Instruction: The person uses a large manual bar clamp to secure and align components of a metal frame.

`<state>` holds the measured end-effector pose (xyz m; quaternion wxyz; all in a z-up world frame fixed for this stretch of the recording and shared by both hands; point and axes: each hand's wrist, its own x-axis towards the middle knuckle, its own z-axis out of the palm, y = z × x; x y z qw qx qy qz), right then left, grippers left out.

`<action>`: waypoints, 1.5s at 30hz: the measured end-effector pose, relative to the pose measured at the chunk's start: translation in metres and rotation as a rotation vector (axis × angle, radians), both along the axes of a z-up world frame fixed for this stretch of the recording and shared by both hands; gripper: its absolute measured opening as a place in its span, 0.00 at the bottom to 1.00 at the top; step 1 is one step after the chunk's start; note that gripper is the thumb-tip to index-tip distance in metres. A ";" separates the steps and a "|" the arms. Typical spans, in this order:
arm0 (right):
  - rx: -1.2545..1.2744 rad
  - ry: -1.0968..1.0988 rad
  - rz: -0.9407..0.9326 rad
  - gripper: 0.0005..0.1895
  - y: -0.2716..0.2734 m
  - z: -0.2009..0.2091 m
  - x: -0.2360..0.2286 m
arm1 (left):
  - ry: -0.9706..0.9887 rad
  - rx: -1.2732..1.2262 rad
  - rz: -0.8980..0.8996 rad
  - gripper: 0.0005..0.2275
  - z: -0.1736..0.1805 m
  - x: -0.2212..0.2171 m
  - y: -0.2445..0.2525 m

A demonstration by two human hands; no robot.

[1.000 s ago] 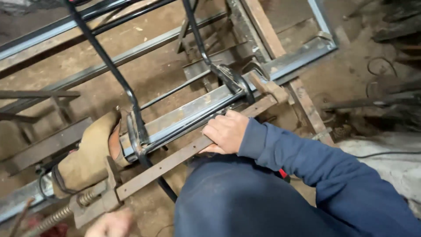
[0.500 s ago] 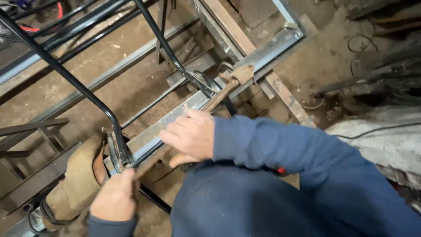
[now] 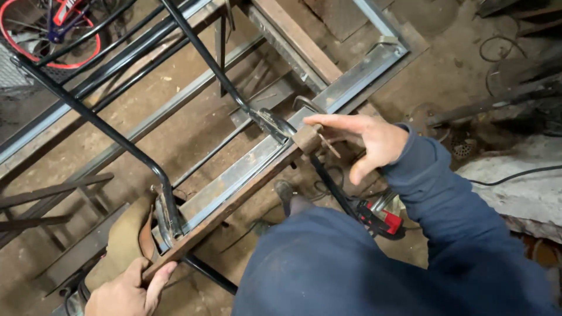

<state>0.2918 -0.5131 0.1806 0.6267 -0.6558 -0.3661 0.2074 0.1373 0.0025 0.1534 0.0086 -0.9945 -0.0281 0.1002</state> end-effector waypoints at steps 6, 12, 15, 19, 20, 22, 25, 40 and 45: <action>-0.018 0.268 -0.198 0.45 -0.002 -0.062 -0.016 | 0.230 -0.098 0.057 0.24 -0.033 -0.011 0.027; 0.033 0.630 -0.219 0.35 0.005 -0.105 -0.022 | 0.427 -0.200 0.094 0.25 -0.034 -0.011 0.025; 0.309 0.776 -0.228 0.28 0.005 -0.126 -0.027 | 0.392 -0.313 0.038 0.26 -0.030 -0.010 0.021; 0.317 0.977 -0.194 0.19 0.009 -0.143 -0.031 | 0.440 -0.481 0.021 0.24 -0.004 0.000 -0.004; 0.266 0.956 -0.202 0.15 0.010 -0.147 -0.031 | 0.440 -0.490 0.025 0.21 -0.006 -0.002 -0.005; 0.207 0.954 -0.220 0.14 0.008 -0.139 -0.027 | 0.498 -0.456 0.017 0.18 -0.018 -0.005 0.003; 0.071 0.886 -0.245 0.12 0.004 -0.137 -0.025 | 0.551 -0.469 -0.015 0.14 -0.040 -0.011 0.019; 0.371 1.104 -0.354 0.12 0.013 -0.160 -0.056 | 0.560 -0.582 -0.043 0.14 -0.075 -0.026 0.034; 0.405 1.054 -0.389 0.11 0.022 -0.161 -0.062 | 0.564 -0.519 0.018 0.13 -0.075 -0.030 0.028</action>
